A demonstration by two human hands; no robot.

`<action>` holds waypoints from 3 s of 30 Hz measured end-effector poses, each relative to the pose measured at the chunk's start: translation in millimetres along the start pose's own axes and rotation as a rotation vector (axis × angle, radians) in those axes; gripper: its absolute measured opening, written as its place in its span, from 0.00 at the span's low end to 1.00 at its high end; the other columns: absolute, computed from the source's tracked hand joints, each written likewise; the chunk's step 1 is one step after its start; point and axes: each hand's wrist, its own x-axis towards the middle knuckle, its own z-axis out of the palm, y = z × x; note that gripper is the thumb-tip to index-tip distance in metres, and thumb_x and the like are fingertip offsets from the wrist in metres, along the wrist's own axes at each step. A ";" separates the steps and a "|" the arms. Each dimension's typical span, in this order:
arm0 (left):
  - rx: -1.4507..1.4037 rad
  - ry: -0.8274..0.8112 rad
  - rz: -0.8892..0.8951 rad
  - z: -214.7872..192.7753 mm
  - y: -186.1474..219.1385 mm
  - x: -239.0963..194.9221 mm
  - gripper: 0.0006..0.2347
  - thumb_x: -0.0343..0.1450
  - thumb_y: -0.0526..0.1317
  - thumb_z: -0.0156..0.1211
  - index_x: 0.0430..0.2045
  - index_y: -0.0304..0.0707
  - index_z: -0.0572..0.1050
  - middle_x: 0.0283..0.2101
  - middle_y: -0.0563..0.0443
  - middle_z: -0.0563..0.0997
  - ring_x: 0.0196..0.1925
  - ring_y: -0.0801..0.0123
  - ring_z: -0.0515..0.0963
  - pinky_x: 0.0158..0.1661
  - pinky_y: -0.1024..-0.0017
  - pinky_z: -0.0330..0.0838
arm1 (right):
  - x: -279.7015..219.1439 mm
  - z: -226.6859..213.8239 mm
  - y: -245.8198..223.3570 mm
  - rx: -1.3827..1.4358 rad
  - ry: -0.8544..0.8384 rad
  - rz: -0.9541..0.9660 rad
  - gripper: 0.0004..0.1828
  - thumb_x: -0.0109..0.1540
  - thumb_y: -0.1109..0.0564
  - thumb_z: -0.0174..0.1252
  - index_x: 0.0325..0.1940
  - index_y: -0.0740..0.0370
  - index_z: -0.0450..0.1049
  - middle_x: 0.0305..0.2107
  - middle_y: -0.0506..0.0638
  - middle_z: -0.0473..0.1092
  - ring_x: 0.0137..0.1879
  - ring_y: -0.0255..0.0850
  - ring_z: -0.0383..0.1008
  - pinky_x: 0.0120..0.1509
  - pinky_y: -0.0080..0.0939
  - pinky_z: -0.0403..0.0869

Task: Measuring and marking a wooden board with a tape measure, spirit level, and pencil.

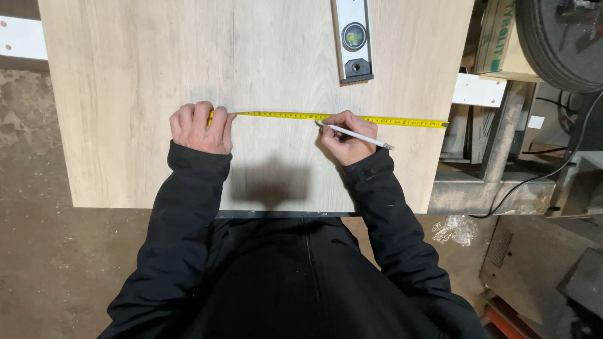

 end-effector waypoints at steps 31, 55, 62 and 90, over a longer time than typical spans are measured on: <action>0.023 0.007 -0.007 2.7 0.2 1.3 0.06 0.73 0.38 0.72 0.34 0.40 0.78 0.40 0.50 0.72 0.43 0.59 0.70 0.46 0.63 0.62 | 2.9 3.1 -4.9 -0.076 -0.012 -0.058 0.05 0.61 0.63 0.66 0.38 0.67 0.77 0.29 0.53 0.79 0.29 0.30 0.74 0.34 0.29 0.73; 0.024 0.005 -0.002 3.7 -1.1 0.7 0.07 0.73 0.38 0.72 0.33 0.40 0.78 0.39 0.50 0.73 0.42 0.59 0.70 0.45 0.63 0.62 | 4.0 2.8 -1.6 -0.080 -0.034 -0.098 0.05 0.63 0.63 0.65 0.40 0.67 0.77 0.31 0.53 0.79 0.30 0.31 0.76 0.35 0.29 0.75; 0.020 0.007 0.000 3.0 -1.0 1.0 0.07 0.73 0.38 0.72 0.33 0.40 0.78 0.39 0.50 0.73 0.43 0.58 0.71 0.45 0.63 0.62 | 4.0 2.8 -2.4 -0.093 -0.034 -0.090 0.05 0.62 0.63 0.66 0.40 0.67 0.78 0.31 0.53 0.79 0.29 0.31 0.76 0.35 0.29 0.75; 0.015 0.004 -0.005 4.0 -2.1 0.8 0.07 0.73 0.38 0.73 0.33 0.40 0.78 0.39 0.50 0.72 0.42 0.59 0.70 0.45 0.63 0.62 | 0.1 2.1 2.1 -0.048 -0.030 -0.075 0.05 0.63 0.63 0.64 0.41 0.69 0.78 0.30 0.54 0.79 0.30 0.33 0.77 0.36 0.31 0.75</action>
